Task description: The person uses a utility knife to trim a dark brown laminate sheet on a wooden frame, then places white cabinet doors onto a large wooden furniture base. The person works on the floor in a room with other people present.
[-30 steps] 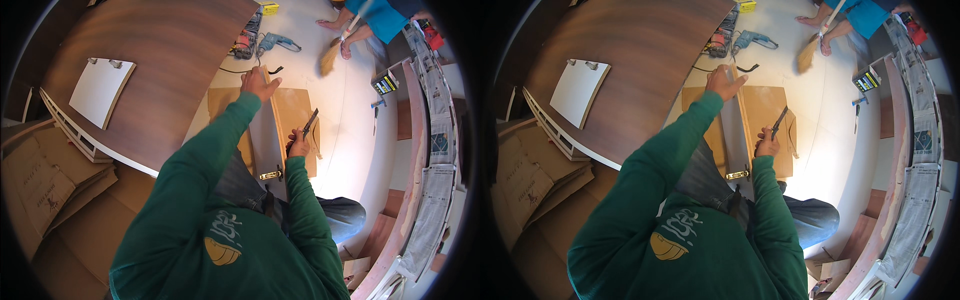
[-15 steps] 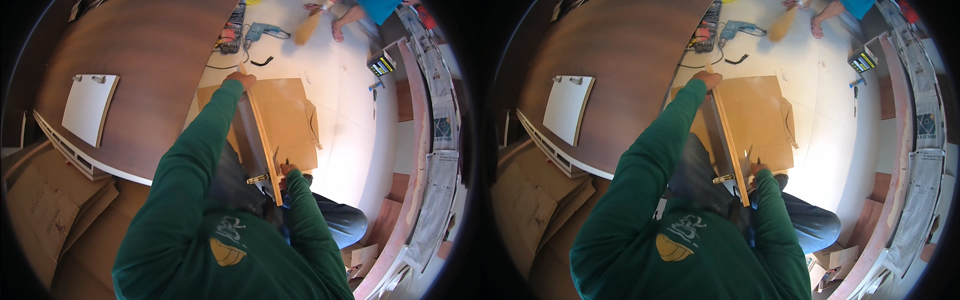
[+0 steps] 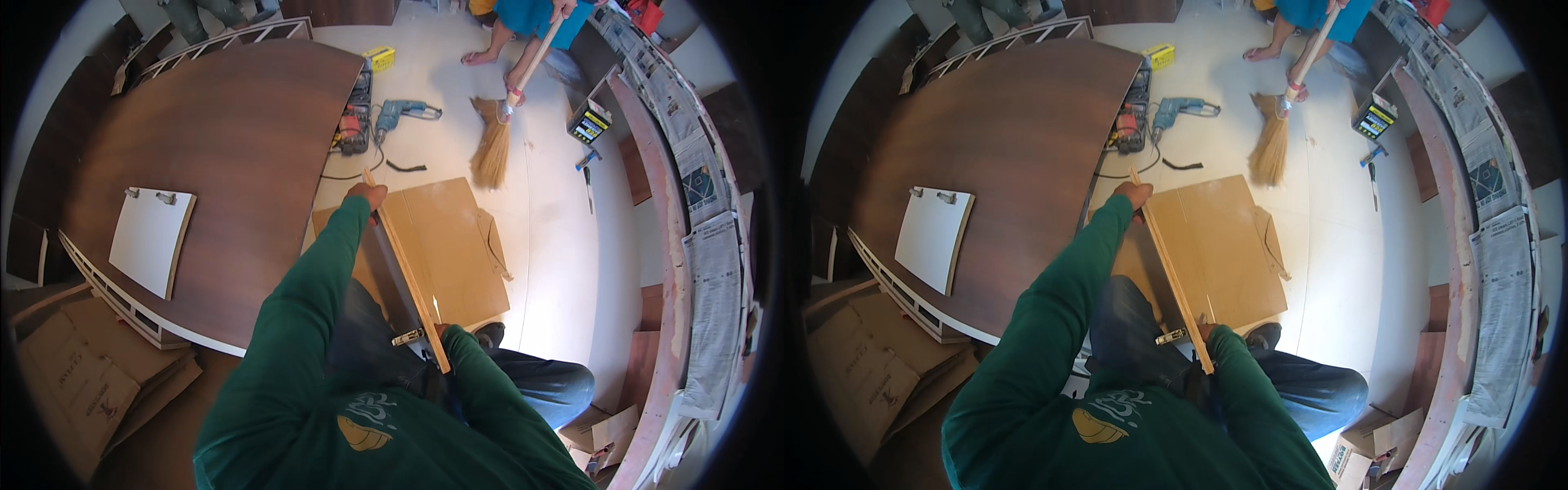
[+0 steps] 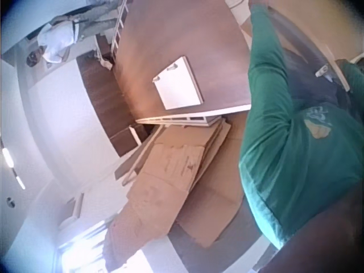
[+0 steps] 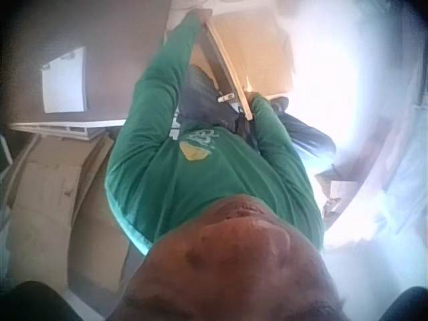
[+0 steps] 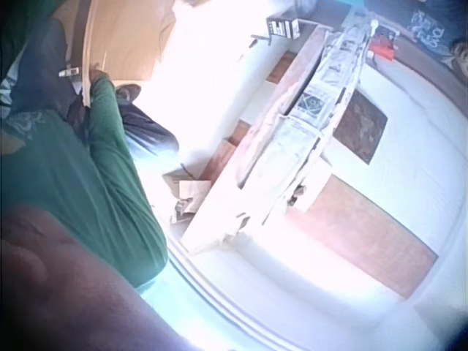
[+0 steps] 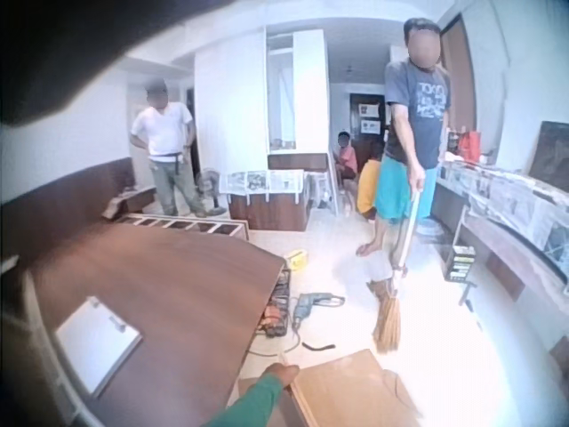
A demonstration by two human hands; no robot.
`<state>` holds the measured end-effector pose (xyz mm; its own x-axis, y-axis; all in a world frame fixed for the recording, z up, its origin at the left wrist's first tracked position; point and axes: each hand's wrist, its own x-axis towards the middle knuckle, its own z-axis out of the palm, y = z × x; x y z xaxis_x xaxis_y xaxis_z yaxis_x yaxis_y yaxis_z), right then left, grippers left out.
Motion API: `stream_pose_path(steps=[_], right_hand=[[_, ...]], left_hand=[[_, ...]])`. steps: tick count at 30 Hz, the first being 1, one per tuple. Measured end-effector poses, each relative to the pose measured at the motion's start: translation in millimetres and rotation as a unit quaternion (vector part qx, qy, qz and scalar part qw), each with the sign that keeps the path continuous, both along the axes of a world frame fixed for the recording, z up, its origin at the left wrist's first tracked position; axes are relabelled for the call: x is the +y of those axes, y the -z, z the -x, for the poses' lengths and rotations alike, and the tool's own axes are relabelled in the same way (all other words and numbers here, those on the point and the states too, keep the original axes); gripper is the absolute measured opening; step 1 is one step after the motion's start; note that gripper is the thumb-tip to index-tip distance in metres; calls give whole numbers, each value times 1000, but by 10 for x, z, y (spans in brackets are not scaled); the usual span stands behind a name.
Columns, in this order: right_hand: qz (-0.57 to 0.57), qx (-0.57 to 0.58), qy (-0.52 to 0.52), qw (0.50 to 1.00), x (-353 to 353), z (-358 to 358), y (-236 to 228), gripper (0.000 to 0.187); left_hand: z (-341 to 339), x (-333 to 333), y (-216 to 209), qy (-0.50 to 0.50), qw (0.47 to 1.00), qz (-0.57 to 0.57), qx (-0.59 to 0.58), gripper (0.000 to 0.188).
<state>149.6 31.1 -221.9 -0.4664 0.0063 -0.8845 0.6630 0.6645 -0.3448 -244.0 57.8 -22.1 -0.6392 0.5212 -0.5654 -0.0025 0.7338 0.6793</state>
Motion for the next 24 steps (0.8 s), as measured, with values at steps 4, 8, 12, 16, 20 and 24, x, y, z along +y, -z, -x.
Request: stream_pose_path(steps=[4,8,12,16,20,24], right_hand=[[3,7,86,996,46,-102,-87,61],[-3,22,199,980,71,-129,-565,66],[-69,17,368,927,174,79,-1037,75],[-84,162,561,808,453,204,-949,70],[15,194,757,624,603,351,-1116,54],[-18,209,756,620,555,360,-1273,50]], left_hand=[[-118,33,-274,29,999,16,6,56],[-227,-22,-804,48,998,-26,12,53],[-336,-88,-1403,39,977,-166,127,47],[-300,-175,-1765,23,937,-289,193,39],[-671,-151,-2047,-4,904,-314,289,36],[-776,6,-1819,-24,834,-376,403,35]])
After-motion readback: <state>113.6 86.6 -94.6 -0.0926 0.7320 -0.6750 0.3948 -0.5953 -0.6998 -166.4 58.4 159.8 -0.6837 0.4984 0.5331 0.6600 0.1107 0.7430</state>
